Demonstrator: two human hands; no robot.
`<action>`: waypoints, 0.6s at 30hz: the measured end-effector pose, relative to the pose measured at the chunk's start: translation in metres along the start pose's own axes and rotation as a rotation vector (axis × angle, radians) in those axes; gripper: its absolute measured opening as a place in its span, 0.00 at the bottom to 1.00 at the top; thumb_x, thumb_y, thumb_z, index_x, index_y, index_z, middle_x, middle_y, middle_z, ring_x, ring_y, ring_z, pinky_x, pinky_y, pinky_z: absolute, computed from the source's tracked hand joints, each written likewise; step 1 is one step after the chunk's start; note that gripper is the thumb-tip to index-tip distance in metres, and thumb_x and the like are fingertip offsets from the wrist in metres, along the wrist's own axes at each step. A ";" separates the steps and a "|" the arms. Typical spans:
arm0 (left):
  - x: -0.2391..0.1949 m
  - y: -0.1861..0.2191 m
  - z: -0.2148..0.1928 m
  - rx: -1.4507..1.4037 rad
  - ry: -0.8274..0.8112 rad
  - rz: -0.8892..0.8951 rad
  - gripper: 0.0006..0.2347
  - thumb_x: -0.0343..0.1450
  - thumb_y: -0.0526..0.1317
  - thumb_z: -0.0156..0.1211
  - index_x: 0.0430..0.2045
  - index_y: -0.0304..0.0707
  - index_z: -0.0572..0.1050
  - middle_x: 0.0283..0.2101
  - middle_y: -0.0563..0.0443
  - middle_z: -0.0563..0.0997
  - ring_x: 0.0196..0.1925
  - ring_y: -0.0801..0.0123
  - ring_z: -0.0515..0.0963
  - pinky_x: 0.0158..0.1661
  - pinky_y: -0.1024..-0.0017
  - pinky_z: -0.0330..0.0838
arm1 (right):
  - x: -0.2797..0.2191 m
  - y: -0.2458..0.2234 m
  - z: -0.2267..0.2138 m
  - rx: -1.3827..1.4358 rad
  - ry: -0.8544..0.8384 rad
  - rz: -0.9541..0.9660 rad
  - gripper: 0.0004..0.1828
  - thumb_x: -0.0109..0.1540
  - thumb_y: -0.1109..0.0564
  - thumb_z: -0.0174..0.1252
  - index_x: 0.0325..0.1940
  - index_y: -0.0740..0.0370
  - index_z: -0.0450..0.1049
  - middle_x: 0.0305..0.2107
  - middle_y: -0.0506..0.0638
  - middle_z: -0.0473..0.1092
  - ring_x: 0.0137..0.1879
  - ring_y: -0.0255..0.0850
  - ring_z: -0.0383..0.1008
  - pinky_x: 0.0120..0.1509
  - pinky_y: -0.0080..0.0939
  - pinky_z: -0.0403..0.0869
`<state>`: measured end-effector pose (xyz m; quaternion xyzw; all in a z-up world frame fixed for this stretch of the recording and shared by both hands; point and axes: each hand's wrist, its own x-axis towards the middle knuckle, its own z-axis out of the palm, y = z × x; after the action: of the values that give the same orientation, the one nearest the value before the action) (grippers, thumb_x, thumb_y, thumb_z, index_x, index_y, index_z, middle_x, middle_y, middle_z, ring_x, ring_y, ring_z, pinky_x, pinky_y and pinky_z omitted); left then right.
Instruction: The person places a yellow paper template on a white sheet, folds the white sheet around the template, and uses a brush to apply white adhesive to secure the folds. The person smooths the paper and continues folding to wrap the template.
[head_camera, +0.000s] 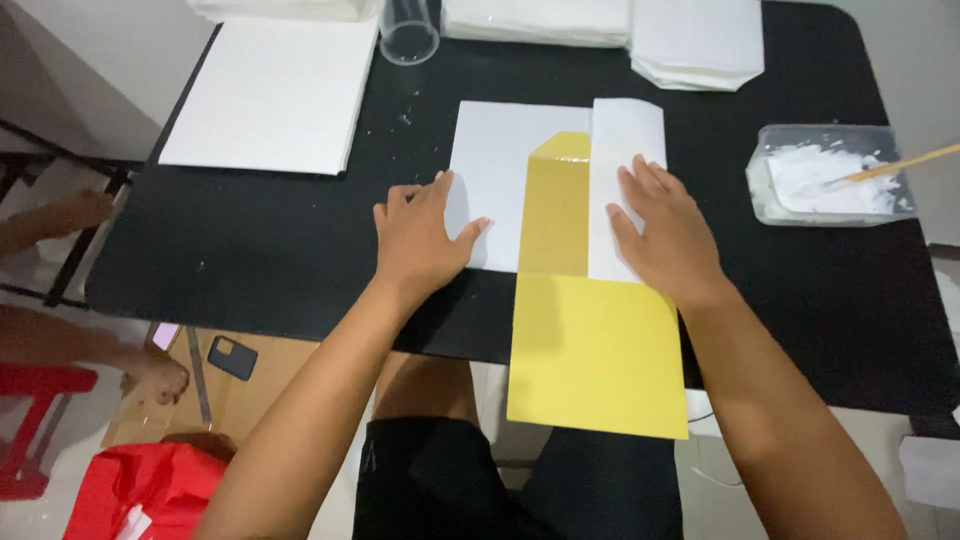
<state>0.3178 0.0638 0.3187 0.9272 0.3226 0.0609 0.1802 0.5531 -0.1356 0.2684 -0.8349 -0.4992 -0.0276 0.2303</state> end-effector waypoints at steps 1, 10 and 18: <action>0.000 0.000 -0.002 0.001 0.005 0.007 0.33 0.74 0.57 0.51 0.69 0.31 0.62 0.67 0.36 0.71 0.68 0.47 0.64 0.61 0.51 0.53 | 0.003 0.002 0.006 -0.003 0.008 0.001 0.29 0.72 0.47 0.48 0.72 0.66 0.68 0.71 0.64 0.61 0.77 0.60 0.56 0.77 0.59 0.56; 0.008 0.020 -0.007 -0.270 0.062 -0.022 0.31 0.71 0.48 0.64 0.66 0.28 0.65 0.60 0.31 0.75 0.64 0.43 0.72 0.59 0.50 0.61 | 0.002 -0.017 -0.012 0.030 -0.093 0.149 0.30 0.71 0.42 0.47 0.75 0.55 0.65 0.72 0.57 0.58 0.79 0.52 0.52 0.78 0.55 0.55; 0.031 0.016 -0.009 -0.806 0.011 -0.246 0.38 0.69 0.42 0.68 0.70 0.26 0.52 0.65 0.25 0.66 0.66 0.43 0.73 0.59 0.52 0.73 | 0.001 -0.032 -0.027 0.049 -0.151 0.201 0.30 0.72 0.43 0.45 0.75 0.56 0.62 0.74 0.58 0.55 0.81 0.52 0.48 0.80 0.58 0.51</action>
<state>0.3492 0.0737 0.3331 0.7369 0.3822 0.1649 0.5325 0.5317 -0.1330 0.3039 -0.8745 -0.4295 0.0706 0.2139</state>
